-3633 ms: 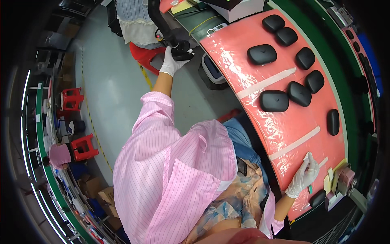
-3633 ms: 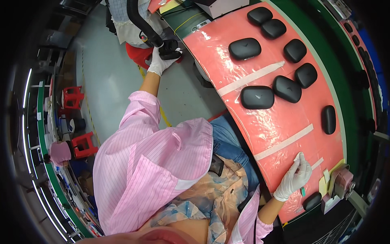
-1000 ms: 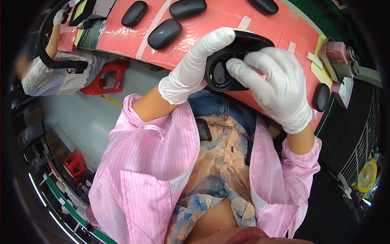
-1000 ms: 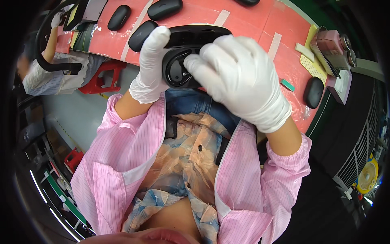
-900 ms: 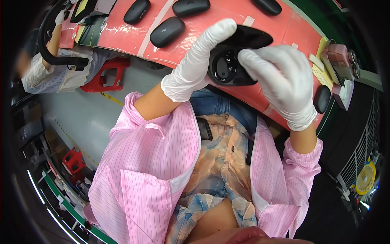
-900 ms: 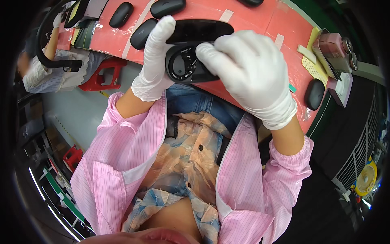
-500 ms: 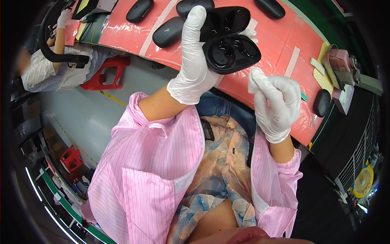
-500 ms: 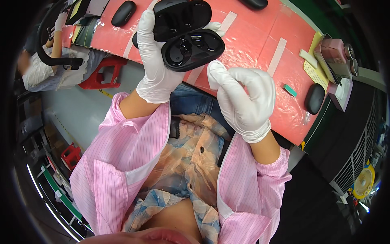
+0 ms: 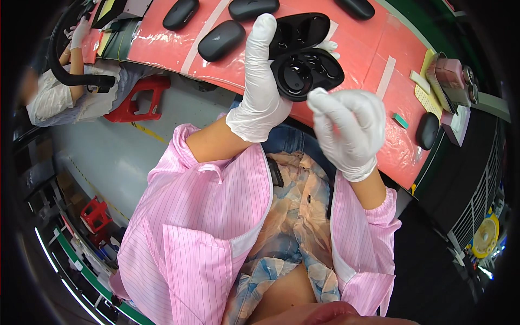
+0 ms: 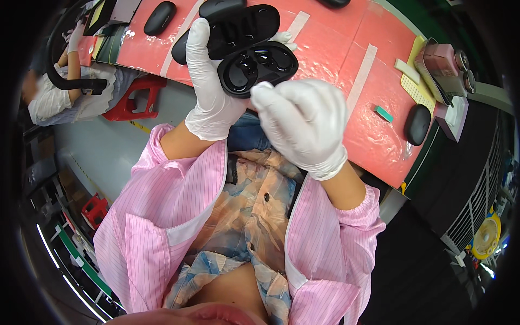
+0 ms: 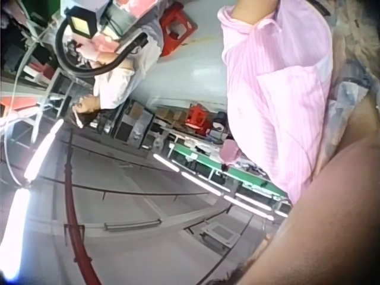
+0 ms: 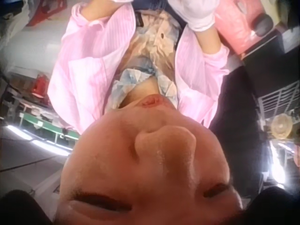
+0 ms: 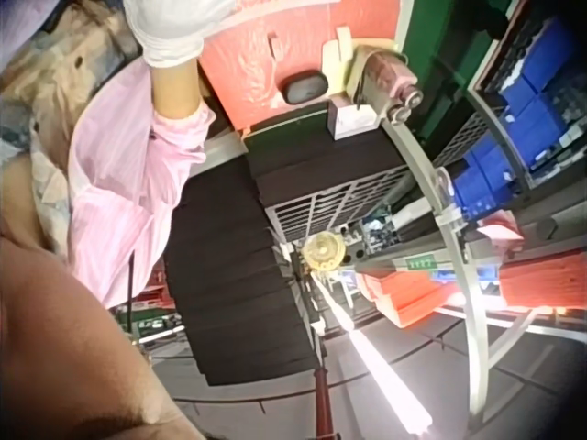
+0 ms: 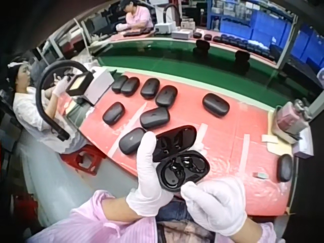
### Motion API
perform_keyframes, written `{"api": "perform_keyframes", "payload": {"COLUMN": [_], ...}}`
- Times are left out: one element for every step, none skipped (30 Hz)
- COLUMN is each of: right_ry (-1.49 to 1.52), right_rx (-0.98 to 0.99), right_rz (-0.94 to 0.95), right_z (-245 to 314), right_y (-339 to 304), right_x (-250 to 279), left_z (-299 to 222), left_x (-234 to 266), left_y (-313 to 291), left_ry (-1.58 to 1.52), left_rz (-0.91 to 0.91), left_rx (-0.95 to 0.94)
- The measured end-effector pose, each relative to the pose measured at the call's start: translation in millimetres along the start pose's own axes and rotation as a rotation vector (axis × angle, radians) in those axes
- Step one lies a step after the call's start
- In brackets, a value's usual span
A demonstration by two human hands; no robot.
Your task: Cleaning and inspecting earbud cases at an assembly line station using a cloth and cotton swabs.
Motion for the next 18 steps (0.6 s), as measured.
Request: {"api": "perform_keyframes", "payload": {"right_ry": [-0.052, -0.097, -0.079, -0.059, -0.060, -0.001, 0.060, 0.012, -0.060, -0.127, -0.130, -0.198, -0.265, -0.275, -0.183, -0.088, -0.153, -0.147], "right_rx": [0.056, 0.107, 0.071, 0.036, 0.037, -0.006, -0.048, -0.095, -0.179, -0.264, -0.268, -0.273, -0.278, -0.285, -0.420, -0.553, -0.490, -0.487], "right_rz": [-0.023, 0.017, 0.036, 0.056, 0.057, -0.006, -0.070, -0.073, -0.047, -0.018, -0.016, 0.090, 0.198, 0.200, 0.117, 0.032, 0.051, 0.051], "right_z": [10.1, 23.1, 25.6, 25.8, 22.5, 11.3, -1.4, -13.9, -30.3, -45.9, -54.5, -67.2, -76.7, -79.0, -89.1, -99.2, -95.7, -94.0], "right_y": [-0.2, 1.3, -0.3, -3.6, -9.1, -14.4, -18.6, -19.8, -26.8, -35.9, -38.6, -41.8, -46.7, -51.1, -57.7, -64.4, -61.9, -60.0], "right_x": [-3.9, -11.4, -14.9, -17.8, -15.5, -3.1, 10.2, 17.6, 23.5, 27.8, 30.1, 21.9, 13.0, 11.4, 13.2, 15.1, 11.6, 6.4], "left_z": [0.1, 0.9, 3.0, 5.2, 4.0, 0.7, -3.0, -6.0, -5.3, -7.3, 1.0, 10.7, 7.3, 10.5, 5.0, -2.4, -3.4, -5.4], "left_x": [0.0, -0.3, 0.8, 2.6, 1.3, 0.8, -0.7, -1.1, -3.3, -2.4, 10.3, 20.2, 17.0, 18.8, 13.0, 6.5, 8.1, 9.3], "left_y": [-0.4, -2.8, -3.7, -3.9, -2.0, -1.7, -1.6, -1.0, 0.8, -0.4, -2.1, -6.9, -10.2, -8.9, -5.1, -3.2, -2.3, -0.8], "left_ry": [0.025, 0.024, 0.033, 0.043, 0.033, 0.034, 0.030, 0.026, 0.027, 0.026, 0.052, 0.077, 0.152, 0.150, 0.107, 0.065, 0.056, 0.058], "left_rz": [0.012, 0.008, -0.014, -0.038, -0.006, -0.007, -0.003, 0.000, 0.039, 0.039, -0.083, -0.201, -0.242, -0.236, -0.127, -0.019, -0.006, -0.009], "left_rx": [-0.017, -0.016, 0.007, 0.030, -0.001, -0.007, -0.024, -0.041, -0.042, -0.039, 0.092, 0.228, 0.261, 0.271, 0.188, 0.104, 0.104, 0.098]}}
Point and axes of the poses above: each hand's wrist, its own y-axis towards the middle knuckle, its own x-axis out of the back of the hand, z = x × y, the point moved 10 cm from there along y, towards the middle knuckle, and after that the axes turned 8 degrees about -z, right-handed, at the moved point
